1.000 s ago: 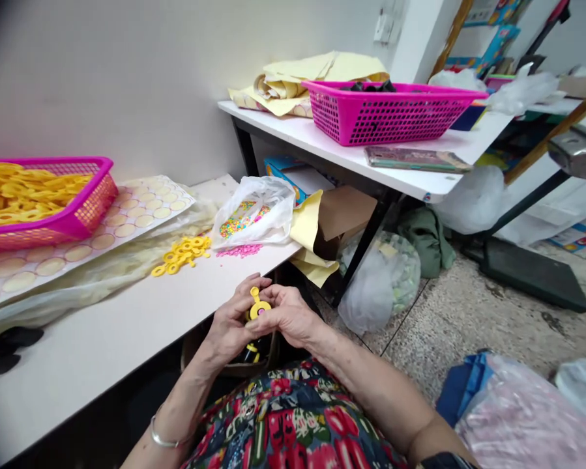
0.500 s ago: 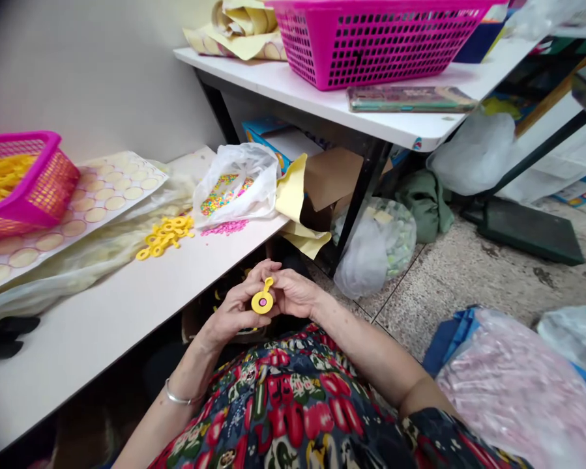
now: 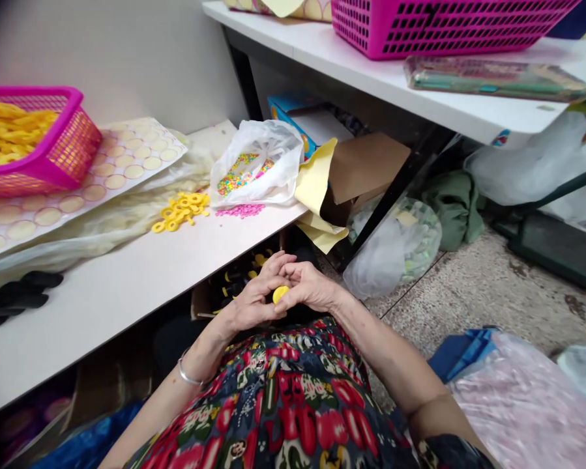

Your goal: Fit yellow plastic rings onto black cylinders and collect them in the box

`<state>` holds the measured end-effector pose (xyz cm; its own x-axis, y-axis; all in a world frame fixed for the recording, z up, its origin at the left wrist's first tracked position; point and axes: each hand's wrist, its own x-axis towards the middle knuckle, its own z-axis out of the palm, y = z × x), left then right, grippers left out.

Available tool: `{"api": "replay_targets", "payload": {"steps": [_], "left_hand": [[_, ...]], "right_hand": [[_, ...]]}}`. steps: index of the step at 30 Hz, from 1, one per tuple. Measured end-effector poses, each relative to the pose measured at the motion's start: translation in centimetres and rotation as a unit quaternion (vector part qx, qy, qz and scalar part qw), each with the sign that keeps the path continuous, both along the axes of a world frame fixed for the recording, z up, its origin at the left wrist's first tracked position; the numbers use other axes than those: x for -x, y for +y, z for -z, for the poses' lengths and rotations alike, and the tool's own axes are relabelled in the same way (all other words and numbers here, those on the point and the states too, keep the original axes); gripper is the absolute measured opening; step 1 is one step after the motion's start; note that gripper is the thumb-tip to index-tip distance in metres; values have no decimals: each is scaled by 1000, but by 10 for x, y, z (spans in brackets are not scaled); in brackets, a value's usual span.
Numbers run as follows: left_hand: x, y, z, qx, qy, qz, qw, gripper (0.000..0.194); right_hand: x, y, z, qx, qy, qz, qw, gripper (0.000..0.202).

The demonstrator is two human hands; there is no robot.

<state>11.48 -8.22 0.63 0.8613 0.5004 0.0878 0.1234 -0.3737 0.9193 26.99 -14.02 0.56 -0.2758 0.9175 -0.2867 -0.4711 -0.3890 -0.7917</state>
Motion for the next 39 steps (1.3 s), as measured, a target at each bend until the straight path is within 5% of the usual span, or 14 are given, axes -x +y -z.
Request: {"api": "replay_targets", "payload": {"steps": [9, 14, 18, 21, 25, 32, 39], "left_hand": [[24, -1, 16, -35, 36, -28, 998, 23], [44, -5, 14, -58, 81, -7, 995, 26], [41, -9, 9, -71, 78, -4, 994, 22], [38, -8, 16, -65, 66, -26, 995, 21], [43, -1, 29, 3, 41, -73, 997, 26], [53, -1, 23, 21, 28, -90, 995, 26], [44, -5, 24, -22, 39, -89, 995, 21]], "right_hand": [[35, 3, 17, 33, 19, 66, 997, 33], [44, 11, 14, 63, 63, -71, 993, 55], [40, 14, 13, 41, 36, -95, 994, 56], [42, 11, 21, 14, -13, -64, 998, 47], [52, 6, 32, 9, -59, 58, 997, 34], [53, 5, 27, 19, -17, -32, 999, 43], [54, 6, 28, 32, -48, -1, 998, 32]]}}
